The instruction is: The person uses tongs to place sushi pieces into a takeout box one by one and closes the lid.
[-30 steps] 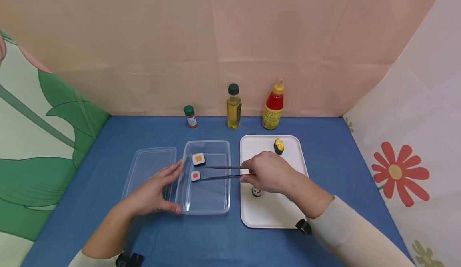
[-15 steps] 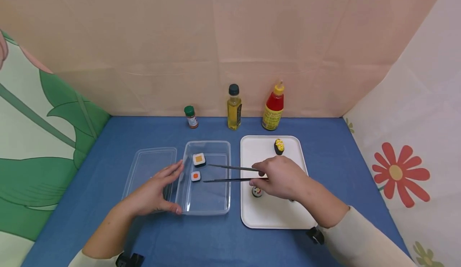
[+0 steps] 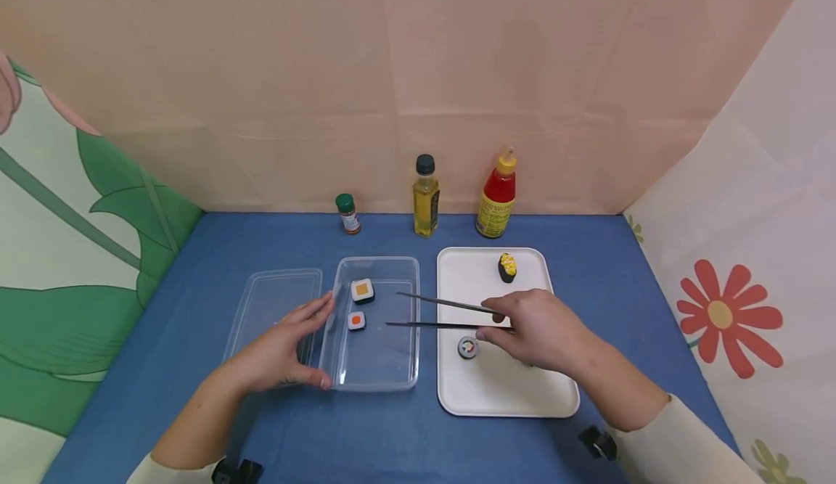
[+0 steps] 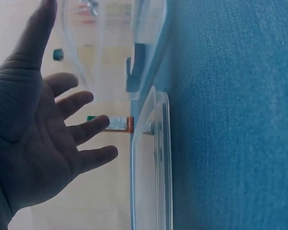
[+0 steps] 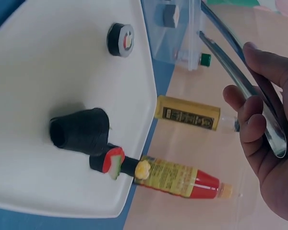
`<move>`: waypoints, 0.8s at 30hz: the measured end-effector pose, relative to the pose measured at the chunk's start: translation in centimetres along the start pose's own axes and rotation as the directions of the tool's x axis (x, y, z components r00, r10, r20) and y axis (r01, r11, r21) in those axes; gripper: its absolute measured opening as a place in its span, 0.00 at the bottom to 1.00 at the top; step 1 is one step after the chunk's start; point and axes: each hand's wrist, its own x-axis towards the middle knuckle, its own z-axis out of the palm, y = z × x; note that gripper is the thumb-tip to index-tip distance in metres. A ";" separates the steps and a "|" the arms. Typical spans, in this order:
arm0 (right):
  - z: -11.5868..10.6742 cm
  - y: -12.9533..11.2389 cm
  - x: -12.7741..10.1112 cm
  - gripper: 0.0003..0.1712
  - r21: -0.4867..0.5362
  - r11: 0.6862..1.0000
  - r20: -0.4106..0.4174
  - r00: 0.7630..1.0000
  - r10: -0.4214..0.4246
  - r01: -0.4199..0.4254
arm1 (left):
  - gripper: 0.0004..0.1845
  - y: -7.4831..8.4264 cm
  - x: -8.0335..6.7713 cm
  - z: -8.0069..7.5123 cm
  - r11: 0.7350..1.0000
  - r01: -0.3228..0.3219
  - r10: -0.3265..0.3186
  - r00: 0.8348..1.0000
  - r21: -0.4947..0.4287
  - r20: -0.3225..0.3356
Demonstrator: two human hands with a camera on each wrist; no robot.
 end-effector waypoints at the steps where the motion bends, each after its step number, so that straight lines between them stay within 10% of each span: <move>1: -0.1 0.0 -0.2 0.22 -0.003 1.000 -0.008 1.000 0.002 -0.002 | 0.69 0.0 0.0 0.0 1.000 0.001 -0.001 1.000 -0.001 0.000; 24: -0.8 2.3 -4.2 0.24 -0.034 0.999 -0.152 0.988 -0.006 0.001 | 0.69 0.1 0.1 -0.1 1.000 0.006 -0.006 1.000 -0.001 0.022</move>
